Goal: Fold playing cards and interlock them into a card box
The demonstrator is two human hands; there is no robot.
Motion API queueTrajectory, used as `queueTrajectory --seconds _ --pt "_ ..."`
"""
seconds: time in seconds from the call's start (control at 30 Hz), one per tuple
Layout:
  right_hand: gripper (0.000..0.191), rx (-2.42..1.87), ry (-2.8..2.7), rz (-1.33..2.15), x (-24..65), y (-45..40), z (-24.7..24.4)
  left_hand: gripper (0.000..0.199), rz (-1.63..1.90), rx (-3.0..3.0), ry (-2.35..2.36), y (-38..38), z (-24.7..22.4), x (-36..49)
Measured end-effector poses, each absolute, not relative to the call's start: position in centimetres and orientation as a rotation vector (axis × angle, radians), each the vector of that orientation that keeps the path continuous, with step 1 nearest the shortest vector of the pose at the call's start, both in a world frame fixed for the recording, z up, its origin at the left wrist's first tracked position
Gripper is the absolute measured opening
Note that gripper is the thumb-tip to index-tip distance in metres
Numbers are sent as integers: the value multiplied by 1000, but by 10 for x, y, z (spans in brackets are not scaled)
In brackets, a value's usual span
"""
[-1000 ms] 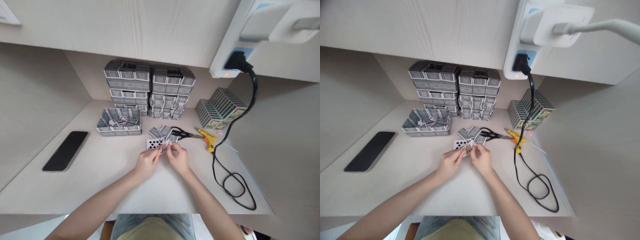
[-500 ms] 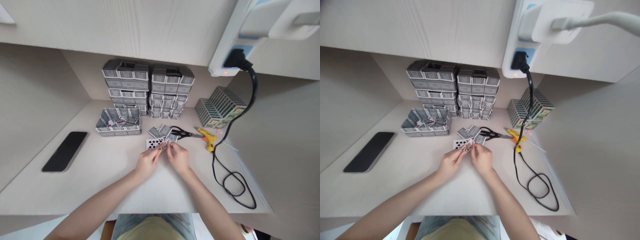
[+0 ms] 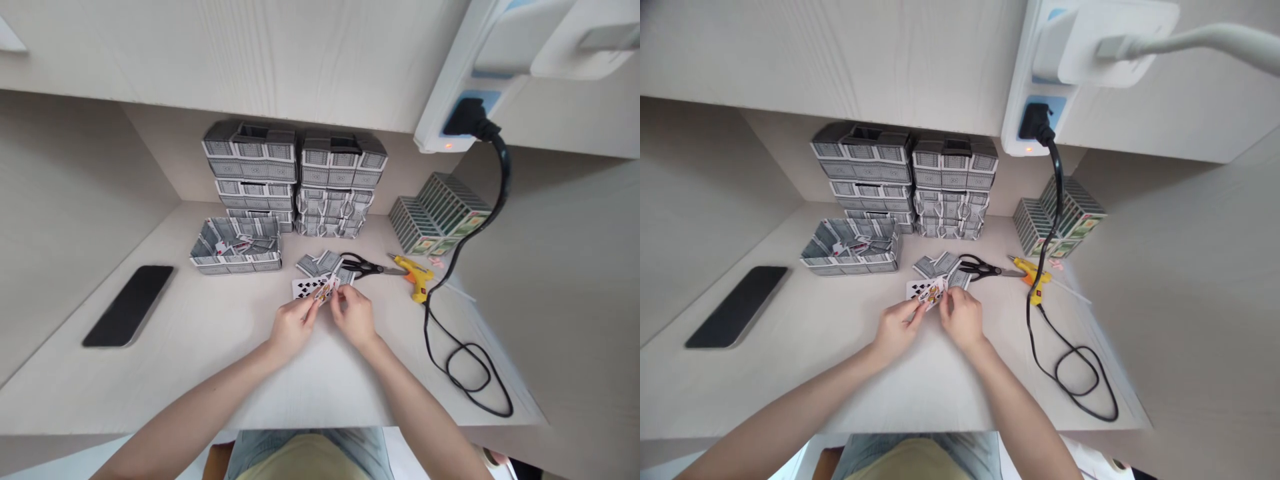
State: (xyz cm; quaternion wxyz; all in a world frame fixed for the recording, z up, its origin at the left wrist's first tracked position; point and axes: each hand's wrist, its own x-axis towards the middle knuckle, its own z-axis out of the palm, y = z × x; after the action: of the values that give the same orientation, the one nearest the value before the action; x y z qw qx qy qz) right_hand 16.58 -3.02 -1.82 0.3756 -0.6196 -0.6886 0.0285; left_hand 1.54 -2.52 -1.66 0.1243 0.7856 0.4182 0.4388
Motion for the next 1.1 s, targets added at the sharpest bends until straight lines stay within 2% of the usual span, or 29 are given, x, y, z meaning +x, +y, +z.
queueTrajectory --seconds 0.13,0.37,0.63,0.8,0.93,1.1 --pt "14 -1603 -1712 -37 161 -30 -21 24 1297 2317 1179 -25 -17 15" --pt "15 -1461 -1622 241 162 -27 -19 26 1320 2298 1114 -21 -15 9" --pt "20 -1490 -1703 133 167 -27 -18 25 1286 2346 1082 -21 -12 10" --pt "14 -1493 -1609 243 167 -29 -14 21 1274 2319 1008 -26 -8 15" --pt "14 -1481 -1582 319 167 -29 -13 16 1238 2326 1078 -26 -8 15" --pt "16 -1486 -1596 399 166 -29 -15 21 1173 2288 1235 -20 -10 11"
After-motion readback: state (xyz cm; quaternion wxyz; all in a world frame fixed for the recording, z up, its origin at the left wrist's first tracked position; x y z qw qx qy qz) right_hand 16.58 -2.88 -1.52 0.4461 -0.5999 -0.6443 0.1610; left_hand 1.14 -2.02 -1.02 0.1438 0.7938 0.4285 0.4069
